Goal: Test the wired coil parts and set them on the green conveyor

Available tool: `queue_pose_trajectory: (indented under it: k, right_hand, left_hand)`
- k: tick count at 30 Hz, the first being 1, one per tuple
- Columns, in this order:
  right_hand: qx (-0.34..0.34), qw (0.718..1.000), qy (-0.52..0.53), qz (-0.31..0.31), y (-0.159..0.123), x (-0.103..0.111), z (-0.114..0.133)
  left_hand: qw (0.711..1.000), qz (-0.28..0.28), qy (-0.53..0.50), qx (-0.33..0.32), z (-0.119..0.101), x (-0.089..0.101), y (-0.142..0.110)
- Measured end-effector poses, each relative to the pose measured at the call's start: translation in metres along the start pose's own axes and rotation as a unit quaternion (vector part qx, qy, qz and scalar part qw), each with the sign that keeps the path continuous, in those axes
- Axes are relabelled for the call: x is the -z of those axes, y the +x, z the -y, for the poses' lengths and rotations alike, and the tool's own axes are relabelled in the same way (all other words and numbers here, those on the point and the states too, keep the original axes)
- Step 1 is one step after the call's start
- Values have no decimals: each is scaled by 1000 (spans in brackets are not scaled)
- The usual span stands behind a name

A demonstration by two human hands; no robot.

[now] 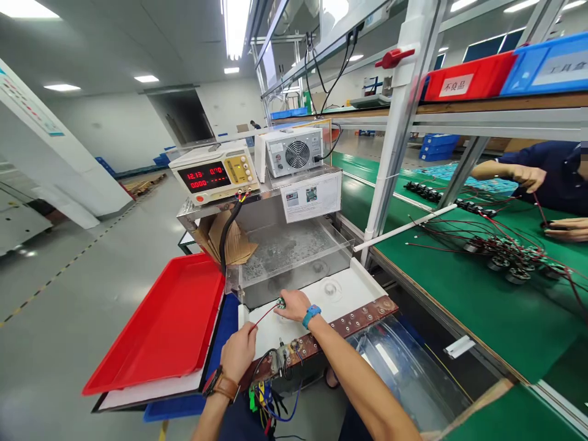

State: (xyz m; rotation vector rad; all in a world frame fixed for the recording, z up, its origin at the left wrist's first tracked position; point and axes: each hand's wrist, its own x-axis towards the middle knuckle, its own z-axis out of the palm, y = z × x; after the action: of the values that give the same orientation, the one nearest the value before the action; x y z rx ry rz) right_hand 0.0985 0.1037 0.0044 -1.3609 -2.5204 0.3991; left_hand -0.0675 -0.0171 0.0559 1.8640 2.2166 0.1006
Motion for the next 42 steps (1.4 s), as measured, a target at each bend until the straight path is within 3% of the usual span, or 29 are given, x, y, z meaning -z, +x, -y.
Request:
queue_pose_trajectory:
  k: [4,7,9,11,14,16,18,23,31,34,37,39,42]
  right_hand:
    - [-48,996,-61,45,8,-15,-6]
    - [-49,995,-73,57,11,-21,-3]
    - [-50,993,-77,68,12,-23,-3]
    - [-53,993,-80,75,12,-24,-5]
    - [-38,994,-70,71,9,-26,-11]
    - [-10,995,-60,74,6,-27,-14]
    - [5,994,-56,89,5,-27,-16]
    - [-14,992,-47,114,7,-30,-20]
    - [-26,994,-24,104,10,-36,-23]
    - [-28,994,-25,101,9,-35,-23]
    - [-25,993,-33,107,9,-34,-23]
    - [-25,993,-38,110,10,-34,-23]
    - [-23,993,-40,110,10,-34,-23]
  left_hand:
    - [998,22,-13,50,27,13,-23]
    - [980,72,-183,39,45,13,-42]
    - [918,133,-373,37,45,7,-53]
    - [820,208,-531,52,34,1,-62]
    - [691,297,-657,50,2,-1,-72]
    - [643,333,-689,31,-22,3,-77]
    - [625,358,-694,10,-42,9,-78]
    - [642,365,-674,-24,-67,17,-66]
    - [675,324,-661,-48,-68,20,-54]
    - [727,269,-631,-46,-64,14,-39]
    - [822,152,-548,-35,-58,-3,-13]
    - [868,78,-490,-39,-55,-19,3]
    - [889,42,-454,-48,-53,-41,17]
